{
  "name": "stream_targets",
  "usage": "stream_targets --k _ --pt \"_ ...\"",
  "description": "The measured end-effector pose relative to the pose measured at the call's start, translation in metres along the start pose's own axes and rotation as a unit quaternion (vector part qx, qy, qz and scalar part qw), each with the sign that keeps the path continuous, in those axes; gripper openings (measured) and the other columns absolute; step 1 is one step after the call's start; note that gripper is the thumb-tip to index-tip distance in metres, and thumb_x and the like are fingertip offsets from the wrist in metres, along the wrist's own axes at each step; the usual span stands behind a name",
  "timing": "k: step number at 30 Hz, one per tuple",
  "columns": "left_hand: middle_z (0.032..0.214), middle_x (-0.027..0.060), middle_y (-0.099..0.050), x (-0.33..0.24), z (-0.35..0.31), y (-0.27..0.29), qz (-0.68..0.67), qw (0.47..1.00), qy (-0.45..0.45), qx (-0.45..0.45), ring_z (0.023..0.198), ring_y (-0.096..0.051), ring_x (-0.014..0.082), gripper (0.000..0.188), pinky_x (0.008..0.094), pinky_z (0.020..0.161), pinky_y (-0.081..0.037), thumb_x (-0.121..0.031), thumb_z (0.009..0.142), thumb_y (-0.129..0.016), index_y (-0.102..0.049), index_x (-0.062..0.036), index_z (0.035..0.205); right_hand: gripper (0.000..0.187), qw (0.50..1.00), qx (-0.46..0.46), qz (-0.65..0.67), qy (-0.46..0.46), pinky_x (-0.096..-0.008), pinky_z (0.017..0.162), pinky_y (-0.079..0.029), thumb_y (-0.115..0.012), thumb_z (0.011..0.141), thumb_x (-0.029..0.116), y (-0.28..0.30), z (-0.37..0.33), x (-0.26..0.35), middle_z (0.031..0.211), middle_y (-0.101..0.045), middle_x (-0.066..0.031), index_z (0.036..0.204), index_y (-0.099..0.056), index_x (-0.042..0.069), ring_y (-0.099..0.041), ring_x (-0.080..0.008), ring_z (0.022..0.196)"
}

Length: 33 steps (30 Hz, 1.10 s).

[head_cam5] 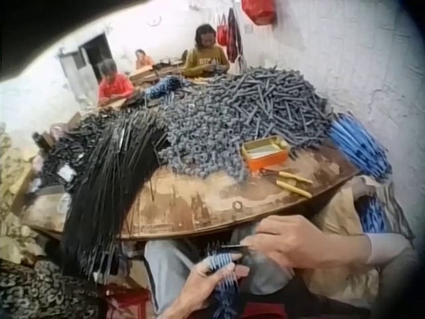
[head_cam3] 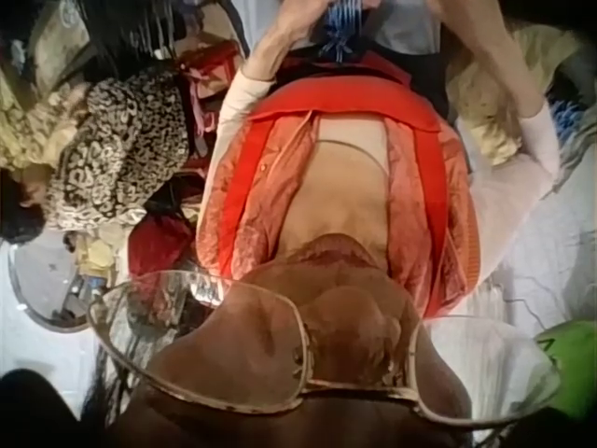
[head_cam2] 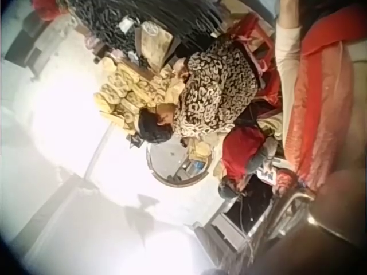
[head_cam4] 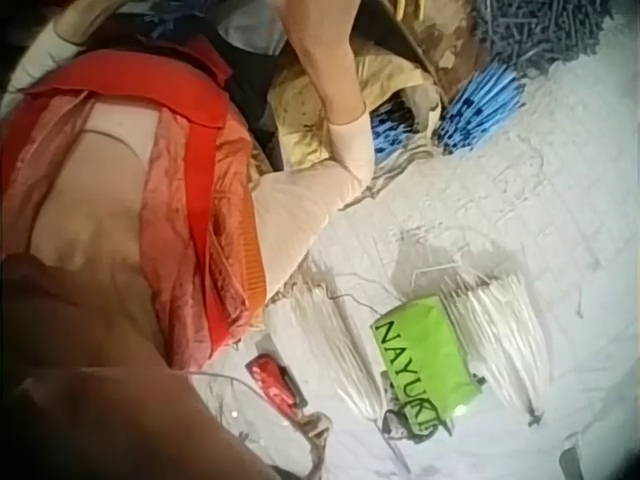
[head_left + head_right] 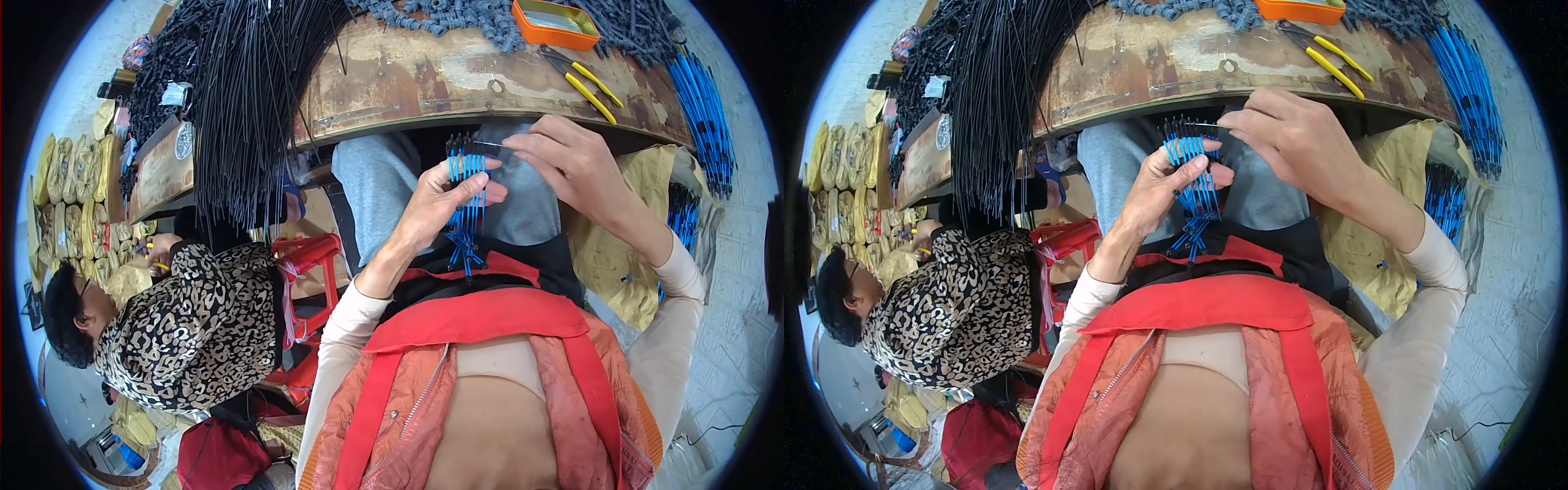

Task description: Assembling and bundling blue plastic marker components at a production workbench.

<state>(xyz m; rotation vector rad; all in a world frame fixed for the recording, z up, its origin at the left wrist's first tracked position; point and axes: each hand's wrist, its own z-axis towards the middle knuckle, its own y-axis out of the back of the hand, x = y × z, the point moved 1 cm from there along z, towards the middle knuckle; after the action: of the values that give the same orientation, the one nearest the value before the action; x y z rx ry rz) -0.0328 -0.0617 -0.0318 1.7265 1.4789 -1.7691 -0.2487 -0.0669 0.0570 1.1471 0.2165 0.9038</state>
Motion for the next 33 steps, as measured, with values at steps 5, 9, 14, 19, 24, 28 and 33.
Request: stream_targets --k 5,9,14,19,24,28,33 --pt "0.100 0.0136 -0.071 -0.001 0.000 0.000 -0.001 1.000 -0.004 0.006 0.094 -0.068 0.0192 0.031 0.0312 0.083 -0.053 -0.019 0.098 -0.058 -0.059 -0.0041 0.126 0.030 1.000 -0.012 0.007 -0.003 -0.0358 0.065 -0.050 -0.071 0.074 0.001 -0.001 0.001 0.000 0.087 -0.060 -0.0096 0.104 -0.069 0.005 -0.062 -0.0267 0.078" --pt "0.101 0.0140 -0.071 -0.001 -0.001 -0.001 -0.003 1.000 -0.003 0.004 0.095 -0.069 0.0197 0.031 0.0312 0.084 -0.053 -0.019 0.098 -0.058 -0.059 -0.0032 0.125 0.032 0.997 -0.015 -0.064 0.046 -0.0357 0.064 -0.050 -0.071 0.073 0.000 0.003 0.004 0.005 0.087 -0.060 -0.0091 0.104 -0.069 0.004 -0.061 -0.0262 0.077" --pt "0.102 0.0146 -0.071 -0.002 0.000 -0.002 -0.006 1.000 -0.003 0.013 0.096 -0.069 0.0200 0.032 0.0311 0.085 -0.053 -0.019 0.098 -0.059 -0.060 -0.0025 0.125 0.037 0.999 -0.025 -0.021 0.044 -0.0354 0.062 -0.049 -0.072 0.070 -0.001 0.000 0.002 0.003 0.085 -0.058 -0.0079 0.106 -0.067 0.005 -0.058 -0.0252 0.074" --pt "0.102 0.0148 -0.071 -0.001 -0.001 -0.002 0.007 1.000 -0.003 0.020 0.096 -0.068 0.0201 0.033 0.0312 0.085 -0.053 -0.023 0.099 -0.057 -0.060 -0.0021 0.124 0.039 0.996 -0.024 -0.056 0.064 -0.0346 0.062 -0.048 -0.071 0.068 0.000 0.002 0.003 0.004 0.084 -0.057 -0.0067 0.106 -0.068 0.005 -0.056 -0.0238 0.074" --pt "0.101 0.0143 -0.070 0.000 0.000 -0.002 -0.025 0.999 -0.004 0.024 0.095 -0.068 0.0191 0.042 0.0309 0.086 -0.052 -0.036 0.104 -0.045 -0.061 -0.0014 0.123 0.043 0.986 -0.022 -0.129 0.106 -0.0336 0.062 -0.048 -0.067 0.065 0.001 0.008 0.005 0.006 0.085 -0.057 -0.0055 0.107 -0.069 0.006 -0.055 -0.0219 0.075" --pt "0.100 0.0138 -0.070 -0.001 0.001 -0.003 -0.016 1.000 -0.003 0.022 0.095 -0.068 0.0186 0.045 0.0308 0.086 -0.052 -0.038 0.104 -0.043 -0.061 -0.0010 0.123 0.042 0.983 -0.014 -0.145 0.111 -0.0338 0.063 -0.048 -0.067 0.065 0.002 0.009 0.006 0.006 0.086 -0.058 -0.0060 0.107 -0.069 0.006 -0.055 -0.0221 0.075" --pt "0.100 0.0124 -0.070 -0.002 0.002 -0.004 0.002 1.000 -0.012 0.029 0.094 -0.068 0.0181 0.045 0.0306 0.085 -0.052 -0.038 0.103 -0.045 -0.061 -0.0008 0.123 0.037 0.996 -0.025 -0.044 0.080 -0.0346 0.063 -0.049 -0.070 0.069 0.000 0.001 0.006 0.004 0.086 -0.059 -0.0074 0.105 -0.069 0.004 -0.056 -0.0238 0.075"
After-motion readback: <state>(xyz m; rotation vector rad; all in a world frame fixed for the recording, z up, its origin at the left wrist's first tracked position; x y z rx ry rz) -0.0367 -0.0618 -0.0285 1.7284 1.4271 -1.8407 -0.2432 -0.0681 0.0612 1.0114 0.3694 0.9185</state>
